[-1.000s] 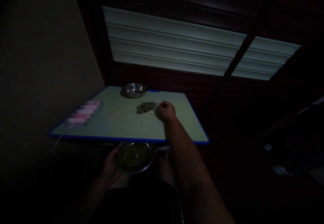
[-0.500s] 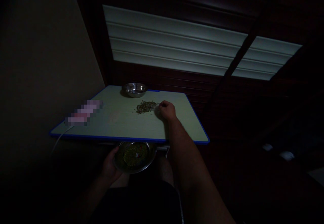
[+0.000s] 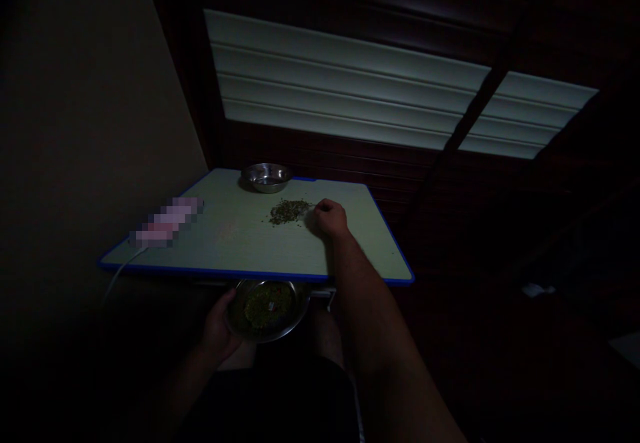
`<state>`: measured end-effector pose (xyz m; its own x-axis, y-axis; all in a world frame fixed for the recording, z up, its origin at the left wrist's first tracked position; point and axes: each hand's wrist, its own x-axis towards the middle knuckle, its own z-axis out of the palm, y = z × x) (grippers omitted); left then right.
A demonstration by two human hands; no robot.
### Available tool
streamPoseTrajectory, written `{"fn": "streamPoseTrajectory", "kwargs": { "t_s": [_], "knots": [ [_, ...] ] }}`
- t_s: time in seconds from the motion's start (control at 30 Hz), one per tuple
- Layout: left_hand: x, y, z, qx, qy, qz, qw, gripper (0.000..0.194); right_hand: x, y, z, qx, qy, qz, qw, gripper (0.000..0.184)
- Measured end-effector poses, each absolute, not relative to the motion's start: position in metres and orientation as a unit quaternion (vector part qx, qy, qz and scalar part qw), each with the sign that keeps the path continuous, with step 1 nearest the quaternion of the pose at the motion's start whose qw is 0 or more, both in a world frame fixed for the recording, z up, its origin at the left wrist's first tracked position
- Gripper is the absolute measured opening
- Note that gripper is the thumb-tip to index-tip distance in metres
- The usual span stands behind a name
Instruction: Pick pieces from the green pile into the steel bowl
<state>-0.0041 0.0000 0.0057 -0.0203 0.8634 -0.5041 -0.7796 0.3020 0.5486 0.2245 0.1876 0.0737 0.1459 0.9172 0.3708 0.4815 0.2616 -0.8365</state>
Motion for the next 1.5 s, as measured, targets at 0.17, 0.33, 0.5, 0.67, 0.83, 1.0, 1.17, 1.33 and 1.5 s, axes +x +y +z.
{"fn": "streamPoseTrajectory", "kwargs": {
  "t_s": [0.17,0.33,0.5,0.67,0.83,1.0,1.17,1.33,1.5],
  "knots": [
    [-0.005,0.001,0.001,0.067,0.386,0.598,0.699,0.025,0.223,0.186,0.076,-0.572,-0.616,0.226,0.491,0.013],
    [-0.006,0.001,-0.003,0.071,0.397,0.59,0.699,0.024,0.223,0.183,0.078,-0.567,-0.616,0.233,0.494,0.011],
    [-0.005,0.0,0.002,0.065,0.404,0.591,0.695,0.024,0.222,0.183,0.079,-0.552,-0.616,0.255,0.5,0.012],
    [-0.004,0.0,0.004,0.061,0.403,0.594,0.694,0.023,0.221,0.184,0.078,-0.544,-0.62,0.268,0.498,0.012],
    [-0.005,0.0,0.002,0.066,0.398,0.591,0.698,0.023,0.22,0.183,0.079,-0.53,-0.61,0.289,0.513,0.012],
    [-0.005,-0.001,0.003,0.059,0.404,0.591,0.695,0.022,0.218,0.179,0.084,-0.531,-0.614,0.299,0.502,0.011],
    [-0.005,0.0,0.004,0.058,0.406,0.588,0.697,0.024,0.217,0.176,0.087,-0.531,-0.62,0.304,0.492,0.009],
    [-0.004,0.0,0.004,0.059,0.403,0.587,0.7,0.024,0.217,0.175,0.086,-0.522,-0.623,0.317,0.488,0.01],
    [-0.005,0.0,0.002,0.057,0.408,0.593,0.692,0.023,0.216,0.174,0.086,-0.518,-0.618,0.338,0.484,0.011]
  ]
}}
